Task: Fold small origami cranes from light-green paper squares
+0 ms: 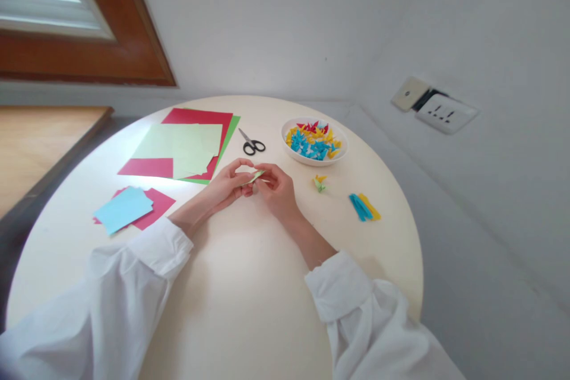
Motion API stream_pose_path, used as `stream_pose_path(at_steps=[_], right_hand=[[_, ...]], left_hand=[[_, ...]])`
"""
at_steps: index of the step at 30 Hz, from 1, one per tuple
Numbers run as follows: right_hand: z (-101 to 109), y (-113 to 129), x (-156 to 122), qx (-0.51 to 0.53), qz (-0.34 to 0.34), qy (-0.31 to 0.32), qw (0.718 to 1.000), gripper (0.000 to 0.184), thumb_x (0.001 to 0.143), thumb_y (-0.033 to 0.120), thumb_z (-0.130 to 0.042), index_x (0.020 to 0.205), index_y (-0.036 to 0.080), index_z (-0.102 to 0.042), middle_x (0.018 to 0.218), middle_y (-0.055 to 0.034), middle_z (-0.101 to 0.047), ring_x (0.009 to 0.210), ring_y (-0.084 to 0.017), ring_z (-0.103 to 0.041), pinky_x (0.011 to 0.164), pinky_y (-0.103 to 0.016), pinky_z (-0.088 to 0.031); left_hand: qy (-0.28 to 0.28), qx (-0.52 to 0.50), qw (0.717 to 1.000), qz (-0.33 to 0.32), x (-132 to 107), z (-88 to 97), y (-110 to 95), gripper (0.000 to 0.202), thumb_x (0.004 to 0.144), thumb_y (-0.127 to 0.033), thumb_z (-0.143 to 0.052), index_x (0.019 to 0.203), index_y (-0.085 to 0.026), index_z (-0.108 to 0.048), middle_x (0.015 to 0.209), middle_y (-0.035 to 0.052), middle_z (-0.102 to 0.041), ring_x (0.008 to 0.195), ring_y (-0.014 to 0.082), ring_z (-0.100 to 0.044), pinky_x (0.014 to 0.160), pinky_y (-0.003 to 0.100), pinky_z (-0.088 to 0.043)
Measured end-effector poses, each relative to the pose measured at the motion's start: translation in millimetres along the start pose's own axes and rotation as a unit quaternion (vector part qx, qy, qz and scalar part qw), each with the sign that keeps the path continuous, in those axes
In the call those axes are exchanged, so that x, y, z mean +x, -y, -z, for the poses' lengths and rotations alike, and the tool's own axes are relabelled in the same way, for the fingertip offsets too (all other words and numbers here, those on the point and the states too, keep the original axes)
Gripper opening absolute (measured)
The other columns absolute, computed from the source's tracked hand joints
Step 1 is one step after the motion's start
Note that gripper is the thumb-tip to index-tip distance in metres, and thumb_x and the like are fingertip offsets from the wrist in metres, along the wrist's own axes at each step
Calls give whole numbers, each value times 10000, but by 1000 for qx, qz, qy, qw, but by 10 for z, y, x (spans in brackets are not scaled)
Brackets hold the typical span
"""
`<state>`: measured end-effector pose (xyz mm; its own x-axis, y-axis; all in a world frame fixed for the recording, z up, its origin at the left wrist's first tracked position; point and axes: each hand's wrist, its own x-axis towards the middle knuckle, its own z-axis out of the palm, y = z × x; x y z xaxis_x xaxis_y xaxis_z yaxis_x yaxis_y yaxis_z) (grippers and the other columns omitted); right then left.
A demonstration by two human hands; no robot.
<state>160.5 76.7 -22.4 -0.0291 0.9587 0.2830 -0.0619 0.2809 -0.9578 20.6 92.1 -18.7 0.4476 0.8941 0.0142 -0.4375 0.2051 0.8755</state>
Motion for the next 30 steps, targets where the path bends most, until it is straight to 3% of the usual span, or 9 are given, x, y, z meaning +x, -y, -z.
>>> stream_pose_path(at_steps=[9,20,25,30], right_hand=[[-15,25,-17,-36,-16,-70,997,131,594,244,-707,669,187,-615,650,13,-660,623,-151,-645,632,-297,-540],[-42,34,-24,-41,-28,-108,993,253,573,332,-767,563,180,-565,689,-31,-699,612,-154,-637,630,-327,-544],[-43,52,-6,-8,-45,-95,994,306,554,342,-778,729,191,-577,681,9,-674,643,-155,-658,584,-284,-526],[-30,50,16,12,-73,-62,995,308,660,397,-685,852,202,-546,587,45,-632,544,-120,-626,512,-235,-450]], left_hand=[[-53,-35,998,13,21,-18,-49,131,704,-127,-635,733,-166,-513,447,-56,-469,424,62,-456,485,191,-368],[-125,-28,991,-24,23,-42,-86,117,689,-112,-606,670,-163,-503,453,-60,-458,426,54,-442,474,188,-361],[-135,-12,990,-45,31,-43,-74,119,678,-129,-606,694,-172,-496,460,-67,-465,429,52,-442,470,183,-353],[-123,87,985,-83,24,-40,-11,169,687,-186,-642,748,-188,-485,489,-86,-484,416,40,-451,481,178,-357]])
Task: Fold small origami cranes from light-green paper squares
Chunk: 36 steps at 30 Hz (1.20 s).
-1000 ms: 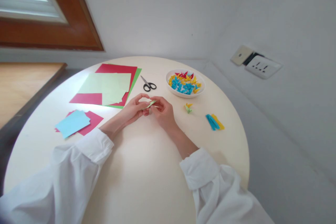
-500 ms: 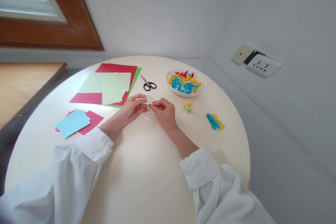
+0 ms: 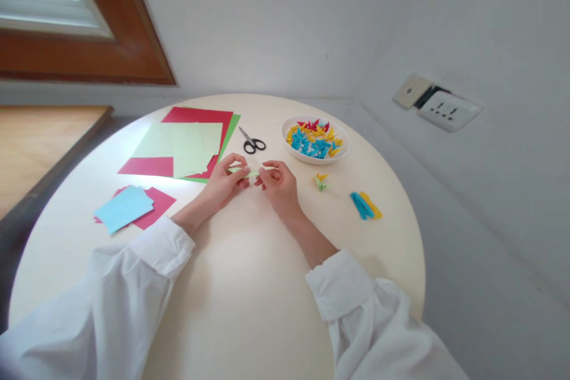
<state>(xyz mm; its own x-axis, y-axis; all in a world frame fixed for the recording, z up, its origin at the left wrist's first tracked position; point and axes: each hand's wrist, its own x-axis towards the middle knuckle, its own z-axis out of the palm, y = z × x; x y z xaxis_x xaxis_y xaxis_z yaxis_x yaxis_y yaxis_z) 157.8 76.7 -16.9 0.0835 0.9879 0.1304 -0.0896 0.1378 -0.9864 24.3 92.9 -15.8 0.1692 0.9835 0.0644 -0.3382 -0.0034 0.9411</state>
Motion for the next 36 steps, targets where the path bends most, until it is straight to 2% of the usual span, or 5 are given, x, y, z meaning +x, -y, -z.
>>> stream_pose_path(at_steps=[11,18,24,28,36], right_hand=[[11,-45,8,-19,41,-9,999,194,691,331,-623,815,206,-541,552,63,-589,496,-100,-579,506,-238,-441],[18,13,-22,10,16,17,1000,293,688,300,-608,965,212,-570,648,34,-658,563,-122,-621,535,-255,-466],[-16,32,-55,-5,42,62,997,212,613,286,-716,803,217,-651,667,25,-680,595,-131,-627,635,-304,-524],[-12,9,-45,-34,44,27,998,186,605,334,-735,726,206,-674,628,10,-682,573,-145,-622,622,-319,-535],[9,12,-26,-59,70,-19,996,114,671,303,-684,699,195,-661,639,0,-674,566,-134,-595,586,-295,-518]], left_hand=[[10,70,997,-32,-12,-1,14,182,715,-238,-632,780,-199,-466,551,-74,-523,447,50,-488,493,182,-385],[-8,29,999,-21,-13,-2,-10,199,688,-237,-657,754,-199,-473,535,-83,-512,453,52,-501,518,189,-399],[33,-26,999,14,-21,-14,-28,178,677,-219,-647,737,-188,-483,491,-69,-522,437,64,-492,491,195,-382],[39,-27,999,26,-15,-12,-27,150,685,-218,-638,738,-181,-502,482,-59,-541,440,77,-518,505,208,-401],[52,-44,998,16,-2,-2,-33,162,683,-262,-674,754,-130,-611,617,29,-665,551,133,-621,615,279,-483]])
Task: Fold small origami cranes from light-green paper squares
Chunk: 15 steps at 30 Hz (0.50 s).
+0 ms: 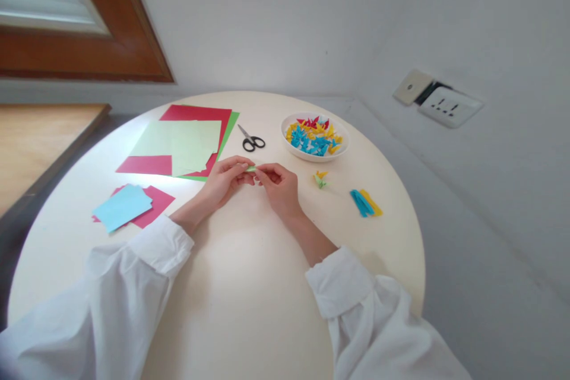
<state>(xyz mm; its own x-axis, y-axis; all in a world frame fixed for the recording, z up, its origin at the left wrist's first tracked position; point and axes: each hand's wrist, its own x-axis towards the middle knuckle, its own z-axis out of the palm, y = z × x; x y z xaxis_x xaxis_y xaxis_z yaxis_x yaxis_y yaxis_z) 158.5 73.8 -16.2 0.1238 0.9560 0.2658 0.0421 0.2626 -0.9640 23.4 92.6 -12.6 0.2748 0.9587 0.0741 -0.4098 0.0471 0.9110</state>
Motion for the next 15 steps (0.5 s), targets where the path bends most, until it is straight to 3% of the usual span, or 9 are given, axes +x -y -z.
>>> stream_pose_path(at_steps=[15], right_hand=[[1,-40,20,51,-4,-5,999,128,659,269,-705,751,198,-652,683,12,-676,596,-131,-616,599,-297,-536]], left_hand=[[-42,44,998,-28,4,9,58,252,616,-290,-758,760,-101,-674,671,55,-699,623,162,-661,714,334,-529]])
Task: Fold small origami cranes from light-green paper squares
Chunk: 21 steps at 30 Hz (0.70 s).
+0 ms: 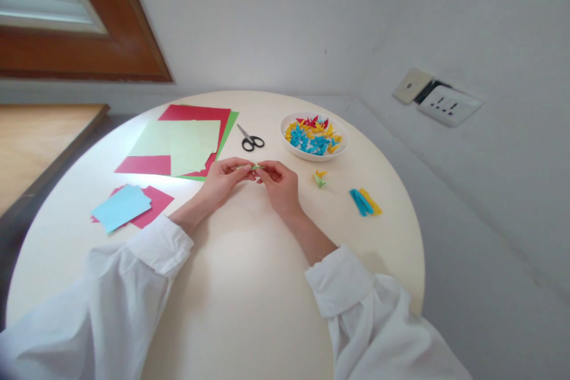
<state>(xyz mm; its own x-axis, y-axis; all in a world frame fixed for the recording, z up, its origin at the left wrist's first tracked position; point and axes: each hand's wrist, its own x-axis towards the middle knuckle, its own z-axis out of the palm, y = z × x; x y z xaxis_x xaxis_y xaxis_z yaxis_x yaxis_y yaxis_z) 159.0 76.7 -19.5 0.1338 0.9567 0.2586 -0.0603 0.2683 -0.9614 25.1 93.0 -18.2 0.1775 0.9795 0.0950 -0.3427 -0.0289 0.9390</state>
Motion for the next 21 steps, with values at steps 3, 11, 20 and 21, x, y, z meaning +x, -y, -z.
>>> stream_pose_path(at_steps=[3,11,20,21], right_hand=[[-2,-2,3,4,3,2,1000,113,647,241,-714,737,190,-668,676,13,-682,584,-125,-615,607,-292,-539],[2,-20,7,13,4,-1,1000,87,644,221,-715,715,182,-682,654,19,-672,579,-121,-618,605,-277,-540],[10,-18,9,-10,12,8,1000,41,668,219,-680,685,183,-670,670,17,-647,567,-114,-604,592,-275,-542],[10,-20,10,-12,13,8,1000,43,671,222,-675,683,181,-667,670,16,-646,560,-112,-600,586,-275,-541]], left_hand=[[-4,8,1000,-5,-2,-6,-8,243,613,-287,-754,751,-104,-674,656,47,-699,615,165,-664,698,328,-530],[-12,59,998,-11,-17,-21,-40,232,610,-259,-724,775,-102,-679,643,38,-701,620,161,-669,669,292,-526],[-19,116,993,-6,-26,-28,-53,255,595,-234,-719,809,-100,-685,625,36,-698,622,168,-675,631,265,-518],[-19,127,992,-7,-25,-28,-51,268,591,-241,-728,814,-99,-687,619,37,-696,615,168,-672,621,263,-516]])
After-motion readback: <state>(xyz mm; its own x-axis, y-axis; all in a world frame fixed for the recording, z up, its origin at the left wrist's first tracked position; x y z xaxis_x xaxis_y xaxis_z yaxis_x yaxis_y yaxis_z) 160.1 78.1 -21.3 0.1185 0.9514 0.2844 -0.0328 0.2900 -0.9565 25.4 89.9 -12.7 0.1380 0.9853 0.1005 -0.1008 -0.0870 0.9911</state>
